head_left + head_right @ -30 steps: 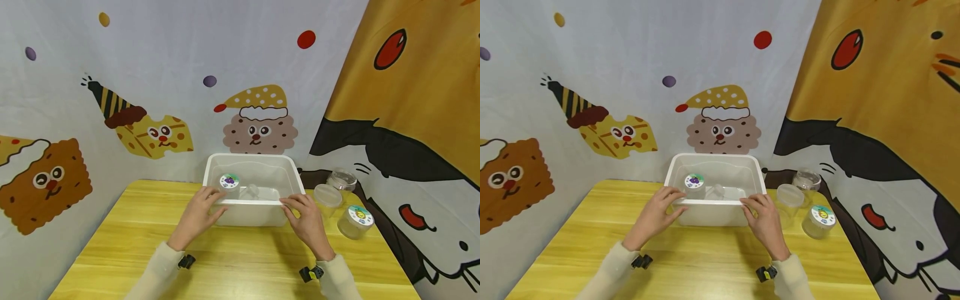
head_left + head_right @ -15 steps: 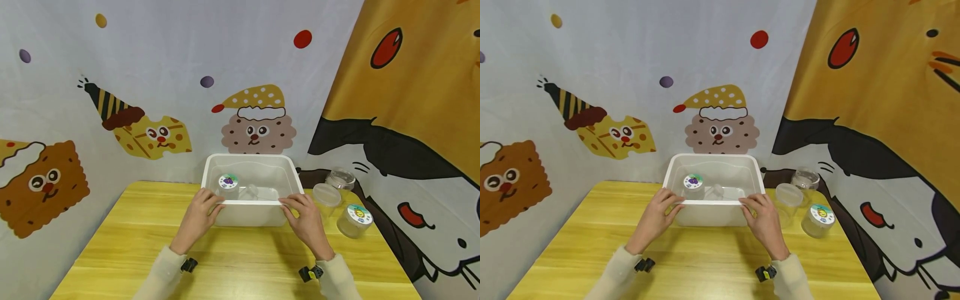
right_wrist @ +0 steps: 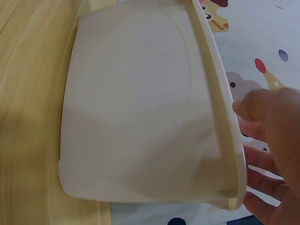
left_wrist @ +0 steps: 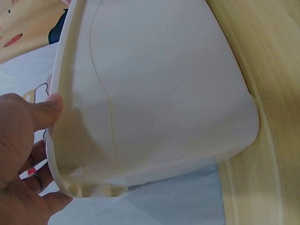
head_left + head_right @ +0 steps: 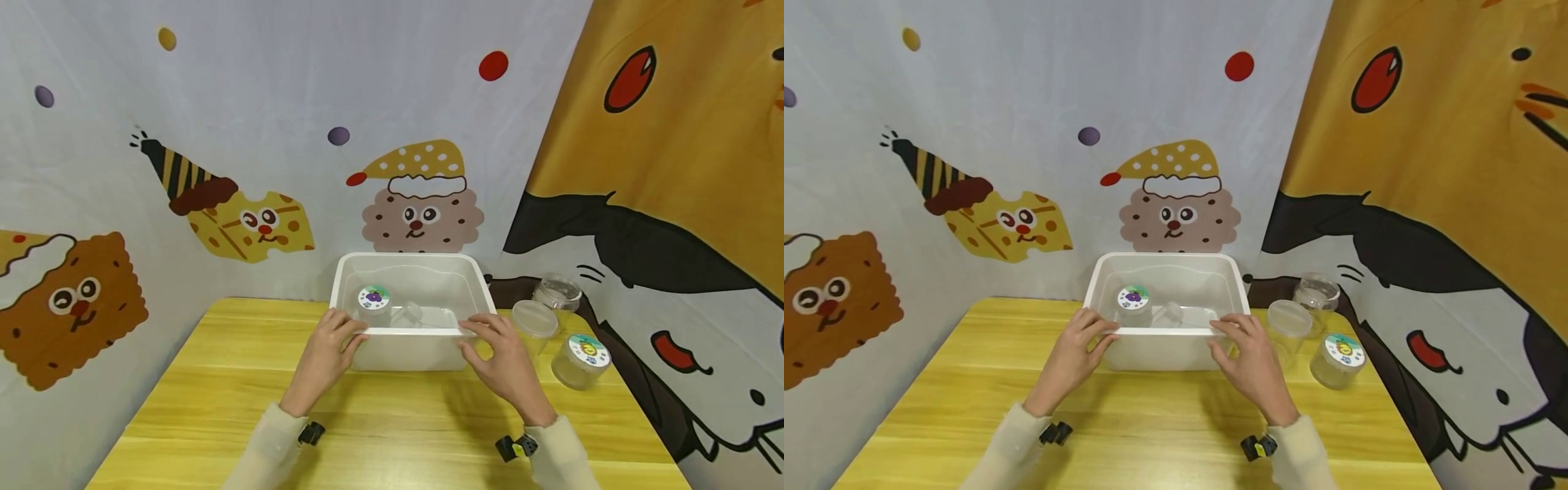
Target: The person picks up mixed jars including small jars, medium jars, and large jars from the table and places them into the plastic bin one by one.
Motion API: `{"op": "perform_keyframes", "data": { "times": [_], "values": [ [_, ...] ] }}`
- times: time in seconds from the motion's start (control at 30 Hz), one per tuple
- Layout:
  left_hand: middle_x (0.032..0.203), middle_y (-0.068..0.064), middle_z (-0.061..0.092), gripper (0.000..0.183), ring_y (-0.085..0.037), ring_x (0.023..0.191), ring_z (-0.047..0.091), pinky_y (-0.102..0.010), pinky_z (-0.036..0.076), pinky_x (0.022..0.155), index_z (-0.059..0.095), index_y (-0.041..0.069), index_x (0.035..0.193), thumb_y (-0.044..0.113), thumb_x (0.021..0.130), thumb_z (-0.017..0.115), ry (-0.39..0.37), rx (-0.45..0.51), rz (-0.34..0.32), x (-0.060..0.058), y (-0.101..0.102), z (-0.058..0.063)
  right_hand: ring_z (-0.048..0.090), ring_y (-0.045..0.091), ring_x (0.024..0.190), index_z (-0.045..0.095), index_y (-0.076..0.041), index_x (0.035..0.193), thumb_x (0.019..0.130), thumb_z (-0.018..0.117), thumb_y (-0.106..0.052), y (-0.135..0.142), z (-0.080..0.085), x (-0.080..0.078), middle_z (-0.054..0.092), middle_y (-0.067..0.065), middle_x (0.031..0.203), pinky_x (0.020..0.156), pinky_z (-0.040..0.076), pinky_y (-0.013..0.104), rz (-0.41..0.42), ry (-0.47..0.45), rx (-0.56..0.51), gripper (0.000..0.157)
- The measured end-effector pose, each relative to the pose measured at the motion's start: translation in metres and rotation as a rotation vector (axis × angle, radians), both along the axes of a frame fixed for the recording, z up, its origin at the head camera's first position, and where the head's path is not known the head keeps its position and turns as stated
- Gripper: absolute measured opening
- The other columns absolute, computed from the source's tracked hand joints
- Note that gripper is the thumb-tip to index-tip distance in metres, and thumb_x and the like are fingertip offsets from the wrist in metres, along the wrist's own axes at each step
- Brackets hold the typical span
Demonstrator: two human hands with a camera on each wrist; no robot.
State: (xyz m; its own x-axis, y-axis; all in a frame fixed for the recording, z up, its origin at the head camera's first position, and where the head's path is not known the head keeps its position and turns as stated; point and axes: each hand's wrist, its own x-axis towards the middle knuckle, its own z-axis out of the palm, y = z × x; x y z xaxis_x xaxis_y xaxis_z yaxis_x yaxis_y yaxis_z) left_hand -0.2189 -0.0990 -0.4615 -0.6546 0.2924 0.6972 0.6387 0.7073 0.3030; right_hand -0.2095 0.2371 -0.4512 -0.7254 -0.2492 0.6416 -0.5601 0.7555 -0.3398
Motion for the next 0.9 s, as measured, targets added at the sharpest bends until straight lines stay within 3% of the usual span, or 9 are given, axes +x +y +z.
{"op": "perform_keyframes", "data": {
  "times": [0.13,0.33,0.63,0.9],
  "values": [
    [0.093,0.0,0.064,0.015,-0.015,0.089,0.054,-0.027,0.052,0.072,0.078,0.01,0.101,0.015,0.088,0.081,0.003,0.01,0.002,-0.001,0.0,-0.002,0.056,0.03,0.124,0.072,-0.014,0.128,0.081,0.088,-0.021,0.005,0.004,0.001,0.065,0.01,0.134,0.099,0.052,0.054,0.003,-0.038,-0.013,0.049],
    [0.093,0.0,0.064,0.015,-0.015,0.089,0.054,-0.026,0.052,0.071,0.078,0.01,0.101,0.016,0.087,0.081,-0.002,0.025,0.003,0.0,-0.002,-0.003,0.047,0.036,0.134,0.064,-0.019,0.14,0.077,0.091,-0.027,0.015,0.009,0.001,0.054,0.013,0.149,0.102,0.049,0.065,-0.009,-0.071,0.012,0.069],
    [0.093,0.0,0.063,0.015,-0.015,0.089,0.054,-0.027,0.052,0.071,0.078,0.01,0.1,0.014,0.087,0.082,-0.007,0.031,0.002,0.0,-0.001,-0.003,0.038,0.042,0.144,0.044,-0.023,0.157,0.068,0.097,-0.03,0.033,0.015,0.001,0.039,0.01,0.162,0.106,0.04,0.07,-0.035,-0.077,-0.013,0.104],
    [0.092,0.0,0.063,0.016,-0.015,0.088,0.053,-0.026,0.052,0.07,0.077,0.01,0.1,0.013,0.086,0.082,0.008,0.035,-0.01,-0.002,0.0,-0.005,0.033,0.048,0.145,0.038,-0.019,0.16,0.062,0.099,-0.022,0.052,0.017,-0.003,0.035,0.013,0.164,0.105,0.033,0.078,-0.071,-0.034,-0.051,0.115]
  ]
}}
